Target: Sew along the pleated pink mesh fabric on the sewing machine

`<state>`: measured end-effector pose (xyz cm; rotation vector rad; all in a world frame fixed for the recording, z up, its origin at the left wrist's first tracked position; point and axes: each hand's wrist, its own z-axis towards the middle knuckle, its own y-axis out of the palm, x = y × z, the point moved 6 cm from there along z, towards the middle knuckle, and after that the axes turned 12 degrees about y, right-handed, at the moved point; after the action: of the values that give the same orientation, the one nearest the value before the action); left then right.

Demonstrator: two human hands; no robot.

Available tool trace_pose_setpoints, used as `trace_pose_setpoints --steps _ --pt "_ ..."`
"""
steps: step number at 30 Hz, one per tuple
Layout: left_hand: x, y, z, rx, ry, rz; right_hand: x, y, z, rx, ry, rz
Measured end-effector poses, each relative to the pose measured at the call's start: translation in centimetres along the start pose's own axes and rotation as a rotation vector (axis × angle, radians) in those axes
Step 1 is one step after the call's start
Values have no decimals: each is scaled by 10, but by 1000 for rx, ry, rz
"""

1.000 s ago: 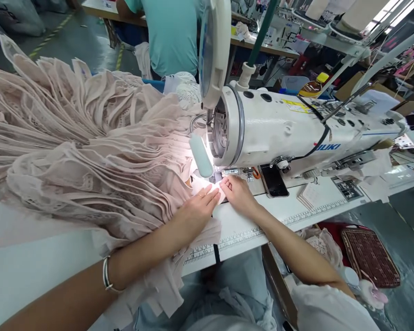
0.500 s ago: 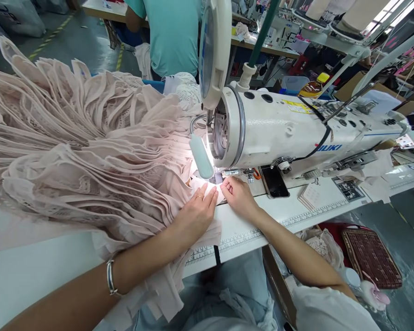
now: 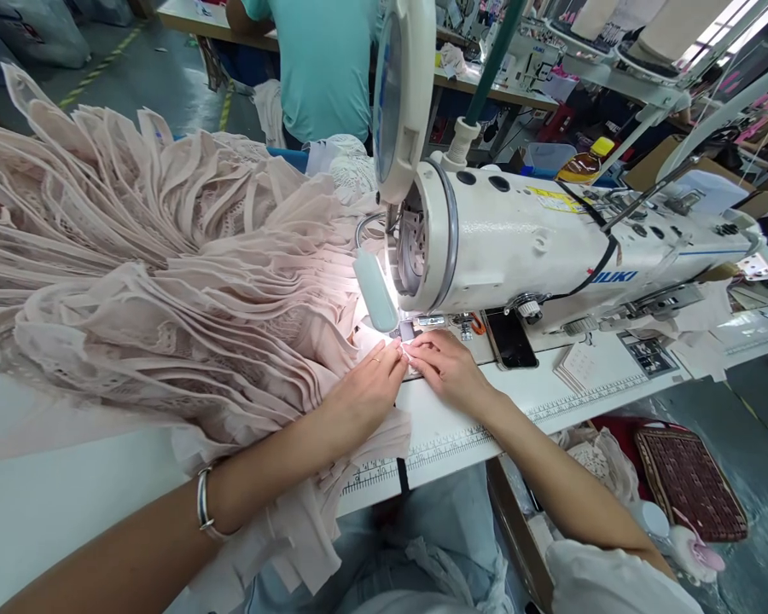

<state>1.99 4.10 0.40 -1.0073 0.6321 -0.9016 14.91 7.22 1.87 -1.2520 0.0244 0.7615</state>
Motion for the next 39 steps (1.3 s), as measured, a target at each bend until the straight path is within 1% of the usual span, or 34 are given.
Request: trace_pose_setpoints --steps 2,4,6,8,11,14,18,22,27,32,39 --pt "-4 -4 0 6 -89 19 -7 3 -1 -25 -26 -142" --pt "-6 -8 1 -35 -147 78 -14 9 -1 -60 -20 -288" --pt "-5 -10 3 -98 -123 108 -18 15 -2 -115 -4 -390" --pt "-2 -9 6 -138 -72 75 -18 18 -2 -169 7 -411" --pt "0 -5 9 -100 -38 15 -12 18 1 -230 14 -327" --pt "2 1 9 -54 -9 -5 4 15 6 -293 40 -229" --pt "4 9 8 -78 14 11 27 16 10 -385 94 -110" --pt "2 10 8 -88 7 47 38 21 9 -408 116 -14" --pt "1 10 8 -73 17 18 42 22 7 -406 146 -4" --pt "-3 11 7 -66 6 -3 36 17 9 -434 160 34" --pt "-8 12 5 -61 -14 -44 29 15 12 -402 214 27"
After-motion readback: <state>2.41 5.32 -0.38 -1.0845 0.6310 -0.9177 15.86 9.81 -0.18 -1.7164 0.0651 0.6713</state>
